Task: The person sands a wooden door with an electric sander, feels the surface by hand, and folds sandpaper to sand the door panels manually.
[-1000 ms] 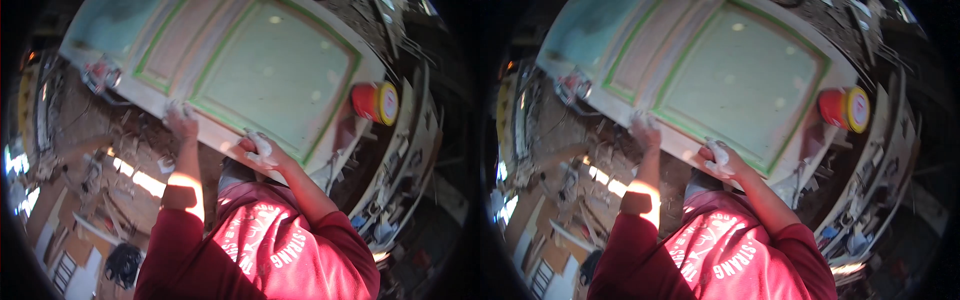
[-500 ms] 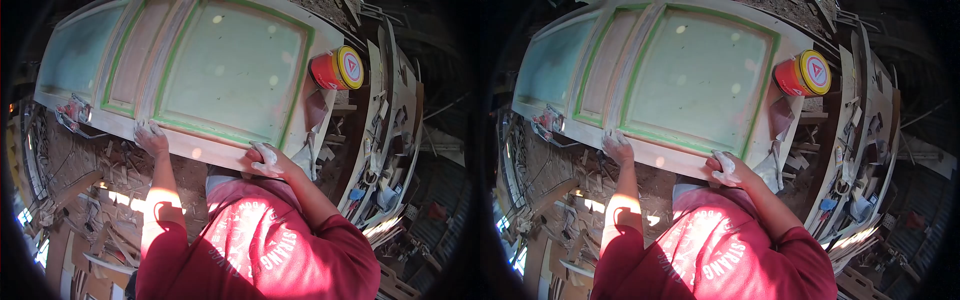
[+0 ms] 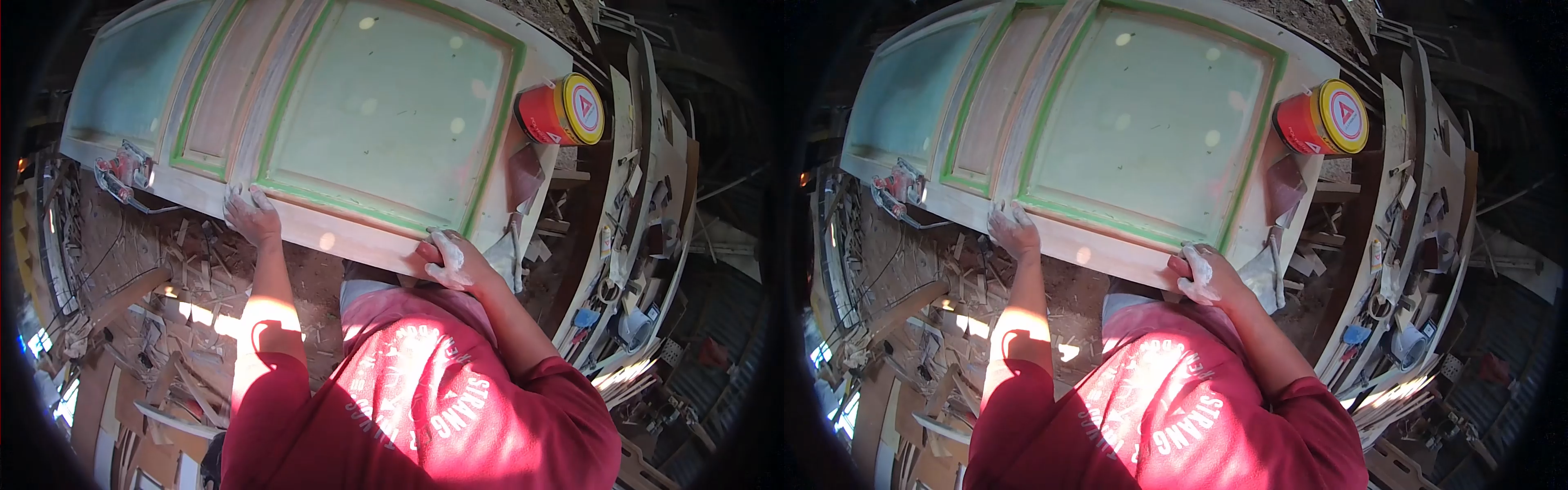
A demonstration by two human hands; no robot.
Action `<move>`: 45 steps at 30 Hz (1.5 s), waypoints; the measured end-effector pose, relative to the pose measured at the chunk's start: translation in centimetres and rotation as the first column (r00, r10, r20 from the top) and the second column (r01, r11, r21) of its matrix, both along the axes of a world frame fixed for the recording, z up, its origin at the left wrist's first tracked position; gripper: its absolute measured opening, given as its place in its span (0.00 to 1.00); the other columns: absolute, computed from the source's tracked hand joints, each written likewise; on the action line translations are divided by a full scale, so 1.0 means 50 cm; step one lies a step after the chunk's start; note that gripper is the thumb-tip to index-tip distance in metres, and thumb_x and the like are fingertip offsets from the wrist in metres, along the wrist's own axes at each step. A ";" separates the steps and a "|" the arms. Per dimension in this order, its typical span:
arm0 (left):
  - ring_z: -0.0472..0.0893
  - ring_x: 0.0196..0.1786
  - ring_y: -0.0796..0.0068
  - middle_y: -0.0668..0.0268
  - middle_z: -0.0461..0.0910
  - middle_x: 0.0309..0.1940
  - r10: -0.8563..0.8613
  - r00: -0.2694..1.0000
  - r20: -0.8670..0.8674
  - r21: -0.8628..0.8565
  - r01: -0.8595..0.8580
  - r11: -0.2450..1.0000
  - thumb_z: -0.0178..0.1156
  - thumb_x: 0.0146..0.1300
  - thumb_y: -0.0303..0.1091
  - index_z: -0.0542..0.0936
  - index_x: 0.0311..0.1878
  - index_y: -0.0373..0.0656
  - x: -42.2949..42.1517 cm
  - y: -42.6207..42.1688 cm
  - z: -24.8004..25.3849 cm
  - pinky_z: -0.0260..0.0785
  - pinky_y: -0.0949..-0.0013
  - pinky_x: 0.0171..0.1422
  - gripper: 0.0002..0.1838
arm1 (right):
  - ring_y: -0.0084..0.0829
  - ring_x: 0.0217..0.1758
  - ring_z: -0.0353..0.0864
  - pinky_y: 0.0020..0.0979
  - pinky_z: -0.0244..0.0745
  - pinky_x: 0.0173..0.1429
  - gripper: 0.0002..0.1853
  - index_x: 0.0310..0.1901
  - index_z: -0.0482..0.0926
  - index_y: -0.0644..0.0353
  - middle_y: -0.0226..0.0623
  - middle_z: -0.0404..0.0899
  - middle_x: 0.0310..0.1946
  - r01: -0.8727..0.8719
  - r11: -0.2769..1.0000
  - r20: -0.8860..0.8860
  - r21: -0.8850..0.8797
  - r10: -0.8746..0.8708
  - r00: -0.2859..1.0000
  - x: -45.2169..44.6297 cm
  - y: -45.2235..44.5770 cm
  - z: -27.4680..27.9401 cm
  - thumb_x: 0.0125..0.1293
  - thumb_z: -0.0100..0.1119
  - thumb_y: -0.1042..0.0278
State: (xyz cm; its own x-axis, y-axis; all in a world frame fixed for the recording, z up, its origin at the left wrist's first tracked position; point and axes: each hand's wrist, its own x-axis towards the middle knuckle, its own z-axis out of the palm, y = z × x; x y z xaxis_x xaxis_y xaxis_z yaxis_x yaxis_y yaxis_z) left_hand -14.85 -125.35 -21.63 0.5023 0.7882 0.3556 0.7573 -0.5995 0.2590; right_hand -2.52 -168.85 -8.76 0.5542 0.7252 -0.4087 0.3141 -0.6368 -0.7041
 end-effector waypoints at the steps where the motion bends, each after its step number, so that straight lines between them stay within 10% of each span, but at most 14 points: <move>1: 0.72 0.78 0.41 0.49 0.77 0.75 0.001 1.000 0.003 -0.002 -0.001 1.000 0.58 0.81 0.50 0.81 0.67 0.38 0.000 -0.001 0.001 0.61 0.39 0.82 0.25 | 0.63 0.65 0.80 0.53 0.76 0.72 0.29 0.61 0.77 0.67 0.62 0.83 0.57 -0.018 0.999 -0.029 -0.049 0.016 0.999 0.002 0.002 0.002 0.61 0.67 0.60; 13: 0.74 0.75 0.38 0.50 0.79 0.72 0.019 1.000 0.021 0.013 -0.019 1.000 0.60 0.79 0.52 0.81 0.67 0.41 -0.001 -0.002 0.000 0.64 0.37 0.78 0.26 | 0.63 0.78 0.75 0.50 0.70 0.84 0.43 0.76 0.70 0.72 0.66 0.76 0.72 0.006 0.986 -0.155 -0.168 -0.033 0.987 0.006 -0.003 -0.010 0.64 0.69 0.55; 16: 0.76 0.73 0.38 0.48 0.80 0.71 0.002 0.999 0.049 0.037 -0.004 0.999 0.61 0.78 0.50 0.81 0.67 0.41 0.007 -0.006 0.011 0.65 0.36 0.77 0.25 | 0.65 0.69 0.80 0.55 0.74 0.76 0.32 0.63 0.77 0.70 0.67 0.81 0.62 0.003 1.000 0.096 -0.027 0.000 0.995 -0.020 -0.005 -0.018 0.61 0.67 0.58; 21: 0.74 0.75 0.39 0.46 0.78 0.73 -0.013 0.998 0.065 0.033 0.011 0.999 0.62 0.78 0.45 0.80 0.66 0.39 0.013 -0.011 0.026 0.63 0.39 0.80 0.23 | 0.66 0.62 0.81 0.57 0.75 0.71 0.26 0.54 0.78 0.66 0.63 0.84 0.54 -0.017 0.990 -0.013 -0.137 0.016 1.000 0.009 0.012 0.013 0.59 0.69 0.57; 45: 0.74 0.75 0.42 0.47 0.77 0.74 0.000 0.998 0.057 0.019 -0.001 1.000 0.62 0.78 0.46 0.80 0.65 0.39 0.012 -0.013 0.034 0.63 0.40 0.81 0.23 | 0.64 0.60 0.82 0.54 0.77 0.66 0.24 0.52 0.77 0.66 0.62 0.84 0.51 0.099 0.990 -0.148 -0.102 -0.113 0.982 0.033 0.038 0.020 0.61 0.69 0.57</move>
